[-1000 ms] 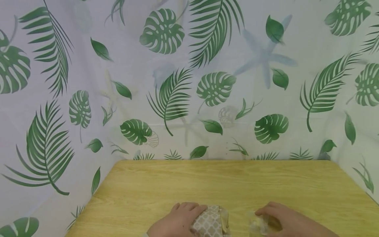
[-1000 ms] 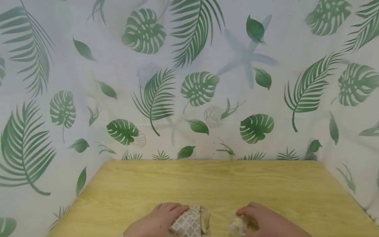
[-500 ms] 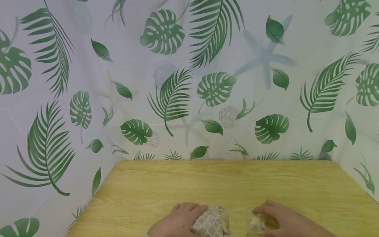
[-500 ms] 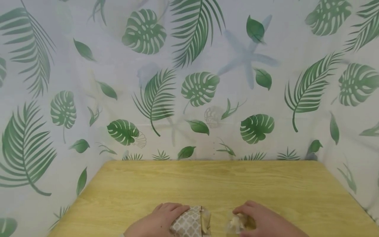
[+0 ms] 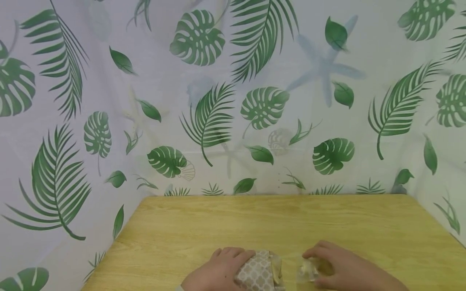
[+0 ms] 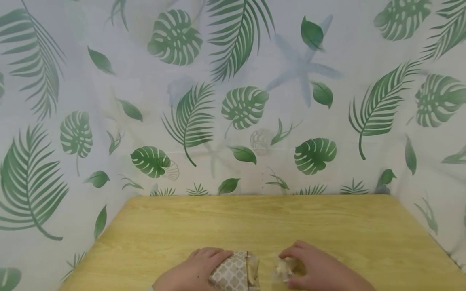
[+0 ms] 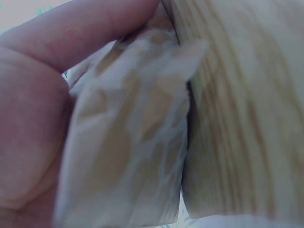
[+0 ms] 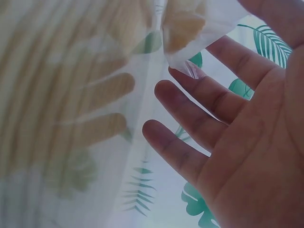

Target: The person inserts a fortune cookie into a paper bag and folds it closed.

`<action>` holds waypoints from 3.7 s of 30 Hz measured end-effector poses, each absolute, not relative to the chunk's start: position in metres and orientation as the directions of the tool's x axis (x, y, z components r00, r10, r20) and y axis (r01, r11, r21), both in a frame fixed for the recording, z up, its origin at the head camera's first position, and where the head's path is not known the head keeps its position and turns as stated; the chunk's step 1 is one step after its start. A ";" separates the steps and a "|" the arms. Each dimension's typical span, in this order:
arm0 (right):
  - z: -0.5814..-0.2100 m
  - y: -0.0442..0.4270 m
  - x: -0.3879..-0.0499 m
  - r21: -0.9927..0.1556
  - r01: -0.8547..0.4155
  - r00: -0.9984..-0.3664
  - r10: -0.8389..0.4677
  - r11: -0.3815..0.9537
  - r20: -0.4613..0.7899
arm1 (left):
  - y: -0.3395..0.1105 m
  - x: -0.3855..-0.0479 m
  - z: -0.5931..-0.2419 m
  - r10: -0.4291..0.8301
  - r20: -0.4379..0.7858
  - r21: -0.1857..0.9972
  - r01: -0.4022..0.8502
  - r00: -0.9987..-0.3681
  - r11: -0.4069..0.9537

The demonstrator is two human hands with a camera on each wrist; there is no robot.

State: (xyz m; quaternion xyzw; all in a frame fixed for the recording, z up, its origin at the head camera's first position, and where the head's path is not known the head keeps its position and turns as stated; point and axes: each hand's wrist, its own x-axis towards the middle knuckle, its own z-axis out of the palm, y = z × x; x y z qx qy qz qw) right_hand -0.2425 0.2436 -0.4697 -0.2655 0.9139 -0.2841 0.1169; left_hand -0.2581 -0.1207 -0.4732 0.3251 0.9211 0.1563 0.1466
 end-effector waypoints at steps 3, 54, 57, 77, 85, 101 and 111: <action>-0.471 0.241 -0.244 -0.615 -0.394 -0.829 -0.553 0.683 -0.083 | -0.120 -0.257 -0.472 0.639 -0.174 0.382 0.547 -0.749 0.745; -0.470 0.202 -0.243 -0.569 -0.526 -0.794 -0.605 0.632 0.062 | -0.118 -0.259 -0.472 0.639 -0.168 0.377 0.550 -0.751 0.746; -0.472 0.201 -0.244 -0.591 -0.517 -0.791 -0.610 0.620 0.051 | -0.118 -0.258 -0.472 0.634 -0.171 0.375 0.546 -0.754 0.750; -0.475 0.184 -0.242 -0.706 -0.323 -0.840 -0.534 0.630 -0.092 | -0.118 -0.255 -0.469 0.634 -0.176 0.372 0.545 -0.753 0.751; -0.477 0.177 -0.244 -0.729 -0.299 -0.842 -0.529 0.616 -0.102 | -0.117 -0.255 -0.470 0.626 -0.181 0.364 0.540 -0.758 0.759; -0.476 0.164 -0.245 -0.724 -0.310 -0.843 -0.530 0.616 -0.090 | -0.119 -0.255 -0.471 0.636 -0.180 0.352 0.555 -0.750 0.754; -0.481 0.168 -0.245 -0.760 -0.271 -0.840 -0.531 0.591 -0.114 | -0.117 -0.253 -0.469 0.634 -0.191 0.358 0.548 -0.749 0.756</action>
